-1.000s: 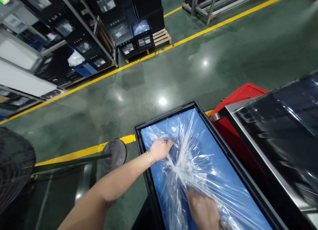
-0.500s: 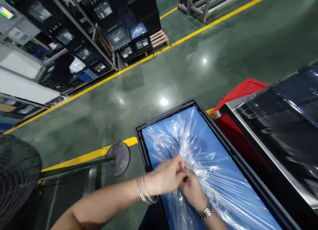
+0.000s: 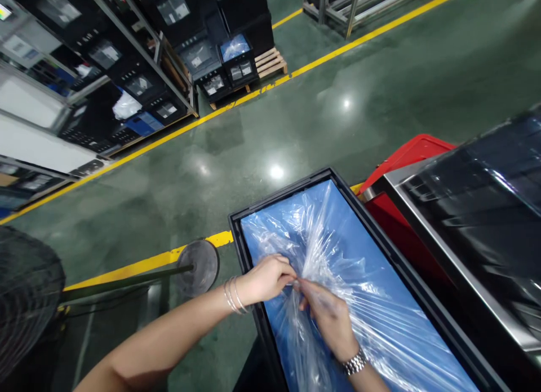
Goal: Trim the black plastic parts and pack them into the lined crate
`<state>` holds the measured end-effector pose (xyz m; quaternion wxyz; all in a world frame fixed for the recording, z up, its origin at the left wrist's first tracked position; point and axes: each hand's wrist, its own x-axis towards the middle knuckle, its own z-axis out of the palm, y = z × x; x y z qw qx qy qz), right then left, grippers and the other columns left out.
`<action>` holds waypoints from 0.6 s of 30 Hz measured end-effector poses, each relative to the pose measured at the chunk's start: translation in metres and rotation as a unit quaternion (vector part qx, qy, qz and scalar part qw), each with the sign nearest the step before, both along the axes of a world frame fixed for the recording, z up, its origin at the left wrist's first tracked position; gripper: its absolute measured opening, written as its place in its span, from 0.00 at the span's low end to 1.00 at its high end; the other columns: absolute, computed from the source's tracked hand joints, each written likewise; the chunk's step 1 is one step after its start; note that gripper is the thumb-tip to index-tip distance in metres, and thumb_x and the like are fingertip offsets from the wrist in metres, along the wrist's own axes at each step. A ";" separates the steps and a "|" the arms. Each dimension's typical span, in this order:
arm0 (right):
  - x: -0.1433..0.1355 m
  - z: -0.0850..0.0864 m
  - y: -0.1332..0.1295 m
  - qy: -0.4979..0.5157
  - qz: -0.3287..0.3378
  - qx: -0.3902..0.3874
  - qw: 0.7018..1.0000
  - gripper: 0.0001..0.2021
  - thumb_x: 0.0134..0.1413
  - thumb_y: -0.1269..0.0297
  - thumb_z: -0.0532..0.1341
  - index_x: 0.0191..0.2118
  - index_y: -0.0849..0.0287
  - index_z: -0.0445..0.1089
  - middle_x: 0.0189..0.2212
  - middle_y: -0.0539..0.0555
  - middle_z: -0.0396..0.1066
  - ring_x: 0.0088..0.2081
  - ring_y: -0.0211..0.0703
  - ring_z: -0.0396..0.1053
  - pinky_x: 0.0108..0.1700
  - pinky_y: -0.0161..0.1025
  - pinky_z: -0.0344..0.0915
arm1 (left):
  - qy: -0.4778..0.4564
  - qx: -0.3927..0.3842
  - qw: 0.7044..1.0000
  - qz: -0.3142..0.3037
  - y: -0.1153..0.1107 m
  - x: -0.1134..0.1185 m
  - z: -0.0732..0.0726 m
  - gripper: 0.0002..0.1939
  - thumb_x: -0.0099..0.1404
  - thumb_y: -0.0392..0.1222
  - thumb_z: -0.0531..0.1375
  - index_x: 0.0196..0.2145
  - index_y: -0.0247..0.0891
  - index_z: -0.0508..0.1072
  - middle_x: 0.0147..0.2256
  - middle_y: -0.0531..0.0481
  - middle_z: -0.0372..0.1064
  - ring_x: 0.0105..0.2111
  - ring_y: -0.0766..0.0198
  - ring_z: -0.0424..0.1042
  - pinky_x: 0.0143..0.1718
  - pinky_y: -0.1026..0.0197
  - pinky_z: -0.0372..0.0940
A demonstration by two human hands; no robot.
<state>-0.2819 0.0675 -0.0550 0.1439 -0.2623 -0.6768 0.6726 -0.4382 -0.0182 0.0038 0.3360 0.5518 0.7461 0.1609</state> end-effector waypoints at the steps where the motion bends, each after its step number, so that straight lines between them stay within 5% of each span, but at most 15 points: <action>1: -0.002 -0.001 0.001 -0.017 -0.015 -0.010 1.000 0.21 0.60 0.47 0.56 0.32 0.58 0.78 0.18 0.52 0.72 0.17 0.41 0.68 0.20 0.37 0.66 | -0.020 0.010 1.000 0.006 -0.003 0.001 -0.001 0.11 0.67 0.27 0.55 0.35 0.32 0.78 0.30 0.49 0.71 0.34 0.66 0.69 0.36 0.67 0.62; 5: -0.012 -0.006 0.001 -0.063 -0.064 -0.021 0.996 0.27 0.55 0.41 0.60 0.16 0.56 0.64 0.07 0.47 0.59 0.10 0.39 0.60 0.14 0.35 0.59 | -0.073 0.016 0.996 0.041 -0.007 0.012 -0.004 0.09 0.68 0.33 0.56 0.34 0.34 0.77 0.30 0.49 0.71 0.35 0.65 0.69 0.41 0.64 0.62; 9: -0.012 -0.006 -0.003 -0.051 -0.078 0.025 0.995 0.26 0.54 0.35 0.57 0.24 0.54 0.58 0.17 0.50 0.70 0.14 0.38 0.63 0.14 0.35 0.60 | -0.061 -0.057 0.988 0.131 0.002 0.015 -0.013 0.07 0.64 0.32 0.60 0.31 0.32 0.78 0.29 0.49 0.71 0.32 0.65 0.69 0.35 0.65 0.61; 13: -0.005 0.002 -0.008 -0.031 -0.073 0.148 0.986 0.19 0.62 0.47 0.57 0.26 0.55 0.61 0.22 0.51 0.70 0.21 0.39 0.67 0.24 0.37 0.66 | -0.061 -0.074 0.986 0.138 0.011 0.009 -0.015 0.08 0.64 0.33 0.59 0.28 0.31 0.77 0.25 0.51 0.71 0.27 0.67 0.68 0.27 0.67 0.57; 18: -0.001 0.004 -0.013 0.020 -0.063 0.281 0.957 0.10 0.65 0.65 0.54 0.41 0.55 0.73 0.32 0.56 0.75 0.34 0.45 0.72 0.37 0.44 0.69 | 0.015 -0.072 0.995 0.059 0.014 0.009 -0.001 0.11 0.64 0.29 0.55 0.27 0.33 0.75 0.29 0.47 0.73 0.31 0.62 0.70 0.34 0.62 0.60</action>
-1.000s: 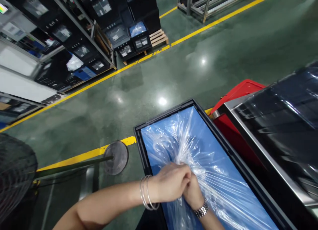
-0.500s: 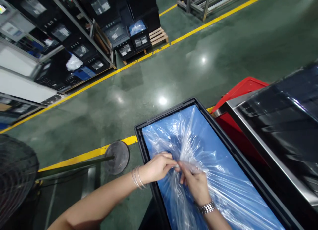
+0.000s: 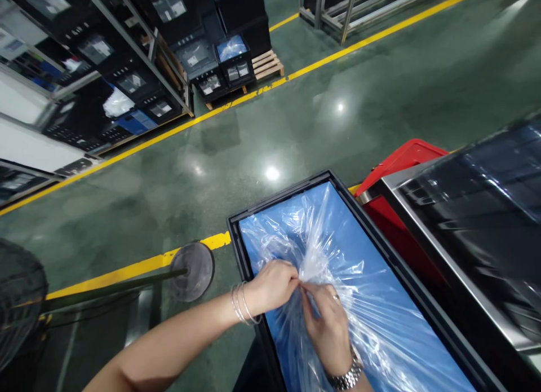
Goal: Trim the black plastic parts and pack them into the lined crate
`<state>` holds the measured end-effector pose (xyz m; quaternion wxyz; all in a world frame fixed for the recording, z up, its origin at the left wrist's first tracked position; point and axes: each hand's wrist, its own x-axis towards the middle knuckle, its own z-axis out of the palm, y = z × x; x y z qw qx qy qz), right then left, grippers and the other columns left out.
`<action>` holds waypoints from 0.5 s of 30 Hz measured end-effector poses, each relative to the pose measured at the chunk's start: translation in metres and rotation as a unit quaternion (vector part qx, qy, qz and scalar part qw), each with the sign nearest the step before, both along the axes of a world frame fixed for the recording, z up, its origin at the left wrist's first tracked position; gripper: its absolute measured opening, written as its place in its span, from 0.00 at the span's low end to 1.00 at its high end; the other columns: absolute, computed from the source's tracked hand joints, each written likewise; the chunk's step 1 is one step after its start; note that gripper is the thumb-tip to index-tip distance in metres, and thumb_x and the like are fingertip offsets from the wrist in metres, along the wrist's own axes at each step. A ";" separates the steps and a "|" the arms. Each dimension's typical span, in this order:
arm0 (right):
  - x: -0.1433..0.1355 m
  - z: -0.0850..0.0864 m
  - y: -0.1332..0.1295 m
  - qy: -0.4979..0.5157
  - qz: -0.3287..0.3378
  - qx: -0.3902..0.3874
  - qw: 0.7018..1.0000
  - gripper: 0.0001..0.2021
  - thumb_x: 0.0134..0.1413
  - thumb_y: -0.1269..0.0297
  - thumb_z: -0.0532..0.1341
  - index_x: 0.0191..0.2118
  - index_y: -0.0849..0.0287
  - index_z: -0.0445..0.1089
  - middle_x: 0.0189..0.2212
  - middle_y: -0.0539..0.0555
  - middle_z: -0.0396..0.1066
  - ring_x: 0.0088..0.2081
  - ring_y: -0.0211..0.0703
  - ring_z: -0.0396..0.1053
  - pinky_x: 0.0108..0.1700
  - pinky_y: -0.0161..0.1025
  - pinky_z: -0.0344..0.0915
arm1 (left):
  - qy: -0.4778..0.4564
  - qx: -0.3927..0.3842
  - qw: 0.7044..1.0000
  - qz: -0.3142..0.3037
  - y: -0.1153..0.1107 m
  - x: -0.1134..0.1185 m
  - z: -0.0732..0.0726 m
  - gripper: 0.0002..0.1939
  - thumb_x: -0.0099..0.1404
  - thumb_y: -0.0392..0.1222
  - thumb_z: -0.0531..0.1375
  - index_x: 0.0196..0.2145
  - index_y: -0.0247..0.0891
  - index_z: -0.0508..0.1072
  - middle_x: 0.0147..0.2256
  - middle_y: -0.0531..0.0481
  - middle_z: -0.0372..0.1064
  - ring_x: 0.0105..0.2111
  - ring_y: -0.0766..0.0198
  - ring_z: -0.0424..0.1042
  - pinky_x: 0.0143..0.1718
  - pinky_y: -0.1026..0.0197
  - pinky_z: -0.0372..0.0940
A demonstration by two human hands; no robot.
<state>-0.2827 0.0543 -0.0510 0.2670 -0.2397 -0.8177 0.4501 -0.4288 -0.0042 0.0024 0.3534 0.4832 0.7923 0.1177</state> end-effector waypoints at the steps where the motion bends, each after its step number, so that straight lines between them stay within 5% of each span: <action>1: 0.000 -0.001 -0.001 0.005 0.000 0.019 1.000 0.11 0.65 0.68 0.54 0.42 0.56 0.73 0.33 0.56 0.76 0.34 0.45 0.72 0.37 0.44 0.69 | 0.013 -0.002 1.000 -0.023 0.000 0.001 0.003 0.11 0.64 0.29 0.55 0.28 0.32 0.75 0.30 0.45 0.73 0.33 0.60 0.71 0.36 0.61 0.62; 8: 0.003 -0.010 -0.005 -0.016 -0.029 0.110 0.993 0.13 0.61 0.73 0.52 0.45 0.56 0.72 0.36 0.57 0.74 0.37 0.48 0.69 0.40 0.48 0.67 | 0.158 0.008 0.963 -0.218 -0.002 0.012 0.011 0.06 0.66 0.32 0.56 0.33 0.31 0.73 0.33 0.43 0.72 0.37 0.55 0.70 0.40 0.56 0.65; 15: -0.007 -0.011 -0.002 -0.106 -0.021 0.083 0.991 0.09 0.49 0.76 0.54 0.26 0.57 0.67 0.30 0.58 0.69 0.35 0.49 0.65 0.37 0.46 0.63 | 0.237 0.151 0.927 -0.247 -0.020 0.012 -0.005 0.08 0.67 0.33 0.56 0.29 0.34 0.70 0.29 0.49 0.66 0.33 0.58 0.64 0.35 0.56 0.60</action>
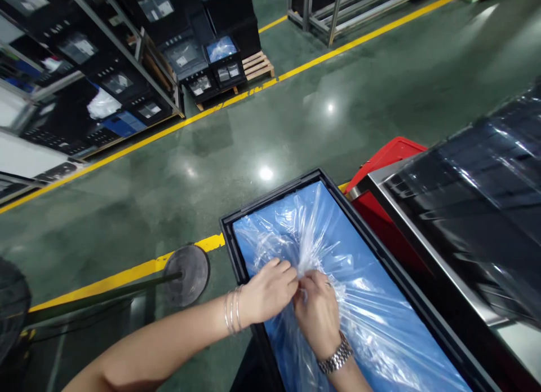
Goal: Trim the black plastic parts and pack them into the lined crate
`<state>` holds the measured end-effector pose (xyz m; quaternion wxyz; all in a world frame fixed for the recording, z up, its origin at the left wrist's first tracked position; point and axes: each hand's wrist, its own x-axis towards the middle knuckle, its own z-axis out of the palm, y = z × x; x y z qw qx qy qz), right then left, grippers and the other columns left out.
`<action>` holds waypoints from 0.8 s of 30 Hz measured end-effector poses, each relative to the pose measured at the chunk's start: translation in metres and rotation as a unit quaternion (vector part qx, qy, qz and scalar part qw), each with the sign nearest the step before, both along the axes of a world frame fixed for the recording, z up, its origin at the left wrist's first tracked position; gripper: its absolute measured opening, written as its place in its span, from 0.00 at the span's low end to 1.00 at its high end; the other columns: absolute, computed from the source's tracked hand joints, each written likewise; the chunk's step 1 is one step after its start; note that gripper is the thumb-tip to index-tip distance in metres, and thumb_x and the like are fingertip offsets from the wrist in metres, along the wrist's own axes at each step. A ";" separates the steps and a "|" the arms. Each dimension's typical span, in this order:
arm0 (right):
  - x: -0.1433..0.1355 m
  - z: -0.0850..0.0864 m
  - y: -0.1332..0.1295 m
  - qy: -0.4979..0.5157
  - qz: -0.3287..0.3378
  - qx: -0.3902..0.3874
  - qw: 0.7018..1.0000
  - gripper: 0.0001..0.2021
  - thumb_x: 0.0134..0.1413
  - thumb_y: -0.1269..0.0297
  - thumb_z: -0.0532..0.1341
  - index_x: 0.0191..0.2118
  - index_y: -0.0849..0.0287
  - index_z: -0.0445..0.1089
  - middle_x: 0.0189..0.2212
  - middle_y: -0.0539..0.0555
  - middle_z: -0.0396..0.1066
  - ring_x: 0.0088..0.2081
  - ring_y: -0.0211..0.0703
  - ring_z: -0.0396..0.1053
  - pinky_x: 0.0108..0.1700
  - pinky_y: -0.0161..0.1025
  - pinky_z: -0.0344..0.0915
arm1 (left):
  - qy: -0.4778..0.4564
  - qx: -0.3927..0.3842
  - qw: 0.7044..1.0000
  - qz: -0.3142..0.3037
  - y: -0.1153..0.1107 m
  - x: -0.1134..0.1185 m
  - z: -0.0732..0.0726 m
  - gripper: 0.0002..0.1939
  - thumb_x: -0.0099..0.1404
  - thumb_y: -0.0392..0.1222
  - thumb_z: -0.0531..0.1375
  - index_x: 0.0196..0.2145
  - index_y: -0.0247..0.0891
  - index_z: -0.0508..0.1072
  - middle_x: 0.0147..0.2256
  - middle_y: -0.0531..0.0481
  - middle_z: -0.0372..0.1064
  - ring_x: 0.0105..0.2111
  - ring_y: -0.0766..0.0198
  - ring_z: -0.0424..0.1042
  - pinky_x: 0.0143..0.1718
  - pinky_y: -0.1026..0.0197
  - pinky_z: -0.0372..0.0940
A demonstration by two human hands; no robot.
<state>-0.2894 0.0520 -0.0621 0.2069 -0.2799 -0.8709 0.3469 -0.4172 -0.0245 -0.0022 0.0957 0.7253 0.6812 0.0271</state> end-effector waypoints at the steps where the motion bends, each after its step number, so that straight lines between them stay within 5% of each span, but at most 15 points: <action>1: -0.001 -0.002 0.003 -0.006 0.019 -0.017 1.000 0.10 0.48 0.77 0.54 0.23 0.57 0.65 0.27 0.55 0.67 0.32 0.46 0.65 0.36 0.44 0.63 | -0.017 0.009 1.000 -0.004 -0.003 -0.002 -0.003 0.09 0.68 0.34 0.55 0.29 0.34 0.70 0.28 0.49 0.66 0.32 0.59 0.63 0.34 0.56 0.59; 4: 0.001 -0.008 0.015 -0.006 0.089 -0.075 0.993 0.11 0.50 0.75 0.56 0.21 0.58 0.63 0.22 0.48 0.65 0.28 0.39 0.66 0.32 0.37 0.64 | -0.158 0.000 0.986 0.059 -0.008 -0.009 -0.012 0.09 0.69 0.35 0.55 0.32 0.34 0.73 0.29 0.49 0.67 0.32 0.61 0.63 0.34 0.59 0.58; 8: 0.012 -0.010 0.022 0.009 0.067 -0.106 0.992 0.07 0.59 0.66 0.57 0.32 0.58 0.70 0.27 0.50 0.71 0.28 0.39 0.70 0.30 0.36 0.67 | -0.401 -0.066 0.879 0.249 -0.005 -0.014 -0.025 0.07 0.64 0.30 0.58 0.30 0.34 0.75 0.30 0.51 0.67 0.34 0.65 0.66 0.39 0.63 0.59; 15: 0.013 0.004 -0.012 0.015 -0.040 -0.047 0.998 0.09 0.61 0.62 0.55 0.37 0.56 0.72 0.40 0.60 0.72 0.45 0.52 0.69 0.47 0.51 0.64 | -0.462 -0.111 0.828 0.296 0.001 -0.021 -0.031 0.08 0.61 0.28 0.59 0.25 0.32 0.73 0.25 0.56 0.62 0.26 0.70 0.62 0.30 0.67 0.57; 19: -0.003 0.002 -0.018 -0.016 -0.083 -0.061 0.995 0.09 0.58 0.64 0.57 0.28 0.58 0.70 0.41 0.62 0.72 0.45 0.54 0.69 0.47 0.53 0.63 | -0.446 -0.132 0.850 0.248 0.000 -0.027 -0.017 0.09 0.63 0.27 0.56 0.29 0.33 0.75 0.28 0.53 0.66 0.31 0.67 0.66 0.36 0.65 0.61; 22: -0.016 -0.001 -0.018 -0.051 -0.087 -0.094 0.990 0.07 0.51 0.69 0.62 0.24 0.59 0.68 0.37 0.56 0.73 0.43 0.47 0.69 0.47 0.48 0.64 | -0.300 -0.090 0.934 0.172 0.005 -0.027 -0.011 0.14 0.64 0.27 0.51 0.32 0.34 0.76 0.30 0.49 0.69 0.34 0.62 0.69 0.36 0.61 0.64; 24: -0.022 0.001 -0.018 -0.077 -0.094 -0.109 0.987 0.07 0.49 0.68 0.65 0.24 0.60 0.67 0.33 0.52 0.73 0.40 0.44 0.69 0.46 0.46 0.65 | -0.151 0.004 0.983 0.103 0.007 -0.024 -0.014 0.17 0.64 0.26 0.48 0.32 0.35 0.76 0.29 0.48 0.70 0.32 0.59 0.70 0.34 0.59 0.66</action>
